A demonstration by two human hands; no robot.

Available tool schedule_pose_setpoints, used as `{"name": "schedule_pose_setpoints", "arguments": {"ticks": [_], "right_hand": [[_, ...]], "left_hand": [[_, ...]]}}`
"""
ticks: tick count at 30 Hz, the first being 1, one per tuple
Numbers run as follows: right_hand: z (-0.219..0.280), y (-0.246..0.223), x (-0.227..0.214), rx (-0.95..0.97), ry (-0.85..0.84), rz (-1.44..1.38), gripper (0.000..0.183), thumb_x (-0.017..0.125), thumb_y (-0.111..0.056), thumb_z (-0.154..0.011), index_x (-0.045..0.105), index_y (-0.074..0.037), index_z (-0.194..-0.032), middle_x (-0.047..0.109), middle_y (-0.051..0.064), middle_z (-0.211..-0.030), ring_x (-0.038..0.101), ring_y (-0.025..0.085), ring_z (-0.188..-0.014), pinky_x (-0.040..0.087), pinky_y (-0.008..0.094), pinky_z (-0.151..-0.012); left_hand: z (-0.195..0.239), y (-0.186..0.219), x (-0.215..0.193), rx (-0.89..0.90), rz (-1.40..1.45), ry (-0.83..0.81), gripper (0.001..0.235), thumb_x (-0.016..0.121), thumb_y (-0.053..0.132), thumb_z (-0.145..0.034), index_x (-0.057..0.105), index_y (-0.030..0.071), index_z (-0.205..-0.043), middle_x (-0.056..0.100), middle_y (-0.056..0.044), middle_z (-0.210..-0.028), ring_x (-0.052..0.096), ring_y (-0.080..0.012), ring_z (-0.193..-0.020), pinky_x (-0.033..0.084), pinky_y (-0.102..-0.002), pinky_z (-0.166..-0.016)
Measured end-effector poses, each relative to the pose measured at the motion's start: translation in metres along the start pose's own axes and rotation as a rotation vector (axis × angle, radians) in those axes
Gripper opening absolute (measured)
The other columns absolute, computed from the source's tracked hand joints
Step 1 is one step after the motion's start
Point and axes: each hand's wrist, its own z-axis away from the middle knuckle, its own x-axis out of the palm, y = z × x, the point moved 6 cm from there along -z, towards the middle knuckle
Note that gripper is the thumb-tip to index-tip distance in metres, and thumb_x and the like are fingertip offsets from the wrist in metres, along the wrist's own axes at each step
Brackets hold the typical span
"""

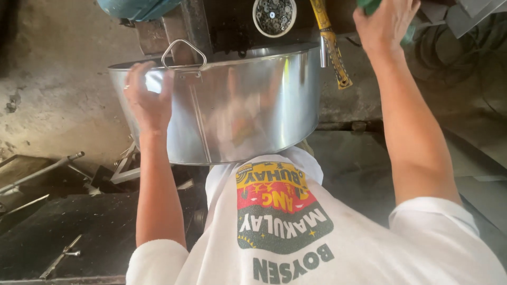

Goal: The user is seen assembling and shaping a large cylindrical metal container, including attaching a handle and using a hammer and drill.

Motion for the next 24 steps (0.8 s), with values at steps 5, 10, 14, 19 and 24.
{"name": "schedule_pose_setpoints", "arguments": {"ticks": [5, 10, 14, 19, 24], "right_hand": [[0.044, -0.057, -0.145, -0.054, 0.083, -0.259, 0.070, 0.076, -0.011, -0.087, 0.047, 0.001, -0.149, 0.059, 0.020, -0.141, 0.056, 0.038, -0.134, 0.040, 0.051, -0.110], [0.099, -0.048, -0.222, 0.058, 0.018, -0.669, 0.065, 0.078, -0.021, -0.105, 0.043, -0.003, -0.157, 0.060, 0.018, -0.144, 0.065, 0.029, -0.131, 0.056, 0.044, -0.111], [0.134, -0.064, -0.281, 0.249, -0.199, -0.842, 0.064, 0.071, -0.025, -0.112, 0.038, -0.001, -0.161, 0.059, 0.013, -0.139, 0.061, 0.025, -0.124, 0.051, 0.038, -0.109], [0.151, -0.092, -0.293, 0.411, -0.458, -0.811, 0.052, 0.064, -0.019, -0.109, 0.047, 0.002, -0.153, 0.063, 0.010, -0.131, 0.063, 0.022, -0.119, 0.051, 0.038, -0.105], [0.085, -0.215, -0.310, 0.081, -0.554, -0.646, 0.046, 0.066, -0.013, -0.105, 0.047, 0.002, -0.144, 0.067, 0.013, -0.119, 0.067, 0.018, -0.108, 0.055, 0.031, -0.097]], "left_hand": [[-0.006, -0.003, 0.012, 0.086, -0.040, -0.158, 0.031, 0.089, 0.021, -0.090, 0.072, 0.003, -0.108, 0.073, -0.012, -0.118, 0.065, -0.0348, -0.118, 0.043, -0.048, -0.107], [-0.023, -0.023, 0.023, 0.083, 0.089, -0.300, 0.030, 0.087, 0.027, -0.092, 0.076, 0.003, -0.106, 0.076, -0.013, -0.108, 0.066, -0.0348, -0.108, 0.042, -0.048, -0.106], [-0.027, -0.036, 0.030, 0.196, 0.123, -0.336, 0.036, 0.087, 0.035, -0.095, 0.077, 0.002, -0.104, 0.076, -0.014, -0.099, 0.068, -0.0345, -0.099, 0.042, -0.049, -0.100], [-0.034, -0.042, 0.043, 0.144, 0.267, -0.436, 0.031, 0.085, 0.031, -0.094, 0.075, 0.002, -0.102, 0.075, -0.015, -0.095, 0.069, -0.0337, -0.091, 0.049, -0.046, -0.093], [-0.034, -0.056, 0.071, 0.036, 0.665, -0.561, 0.030, 0.079, 0.022, -0.093, 0.072, 0.002, -0.114, 0.079, -0.009, -0.104, 0.076, -0.0238, -0.093, 0.059, -0.037, -0.082]]}}
